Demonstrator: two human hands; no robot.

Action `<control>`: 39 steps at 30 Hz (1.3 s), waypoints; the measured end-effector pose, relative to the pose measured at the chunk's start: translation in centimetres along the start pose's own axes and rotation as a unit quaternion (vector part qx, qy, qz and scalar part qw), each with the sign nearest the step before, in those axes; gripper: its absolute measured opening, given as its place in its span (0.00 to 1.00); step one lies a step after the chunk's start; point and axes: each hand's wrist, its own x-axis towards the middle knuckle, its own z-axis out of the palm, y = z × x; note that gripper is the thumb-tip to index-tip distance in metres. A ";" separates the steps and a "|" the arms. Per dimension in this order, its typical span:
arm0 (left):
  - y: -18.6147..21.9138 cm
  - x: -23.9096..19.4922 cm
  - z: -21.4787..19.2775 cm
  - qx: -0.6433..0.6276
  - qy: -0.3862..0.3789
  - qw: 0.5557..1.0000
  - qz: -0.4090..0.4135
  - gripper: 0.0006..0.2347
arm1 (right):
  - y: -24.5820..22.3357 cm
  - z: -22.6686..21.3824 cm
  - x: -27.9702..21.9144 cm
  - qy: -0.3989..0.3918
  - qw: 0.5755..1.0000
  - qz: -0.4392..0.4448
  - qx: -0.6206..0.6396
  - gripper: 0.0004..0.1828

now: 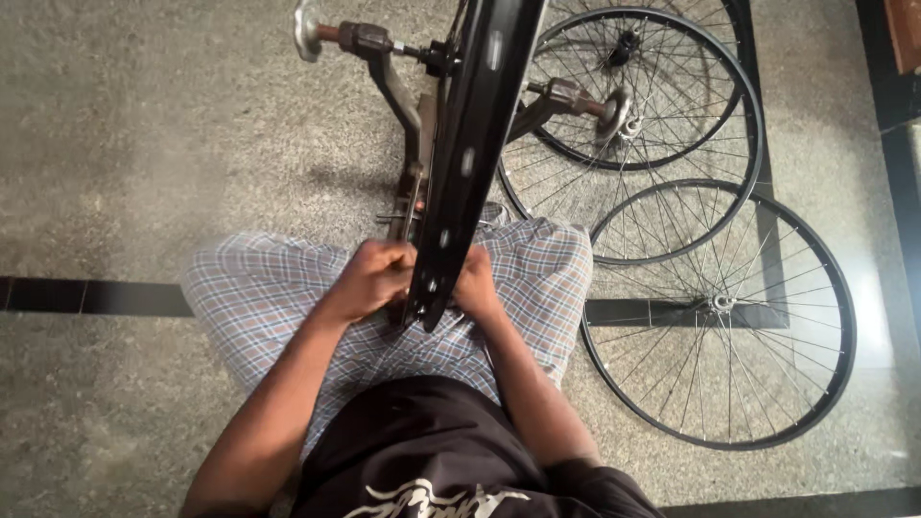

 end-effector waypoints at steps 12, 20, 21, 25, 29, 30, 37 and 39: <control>2.8 -1.5 -0.3 -0.378 -0.174 0.909 0.004 0.09 | -5.5 1.5 -3.0 -0.050 0.976 0.045 0.205 0.06; -0.9 2.8 0.4 0.415 0.062 0.904 0.088 0.23 | -6.0 0.3 -1.9 -0.027 0.994 0.040 -0.094 0.17; -1.5 3.5 0.3 0.415 0.066 0.901 0.108 0.17 | -5.9 0.2 -1.6 -0.028 0.992 0.052 -0.114 0.18; -2.7 5.0 0.0 0.435 0.047 0.895 0.090 0.10 | -5.7 0.0 -0.1 -0.013 0.990 0.035 -0.138 0.17; -2.7 3.3 0.7 0.423 0.116 0.894 0.093 0.17 | -6.1 0.2 -0.2 -0.048 0.990 0.051 -0.121 0.17; -2.5 2.6 1.1 0.396 0.144 0.902 0.097 0.23 | -6.2 0.2 -0.3 -0.061 0.991 0.054 -0.108 0.17; 1.1 2.9 1.6 0.201 0.151 0.937 0.244 0.26 | -5.8 0.6 -2.6 0.037 0.988 -0.086 -0.119 0.07; 1.5 3.7 1.8 0.127 0.122 0.964 0.200 0.23 | -5.6 0.0 -2.3 0.075 0.994 -0.062 -0.051 0.13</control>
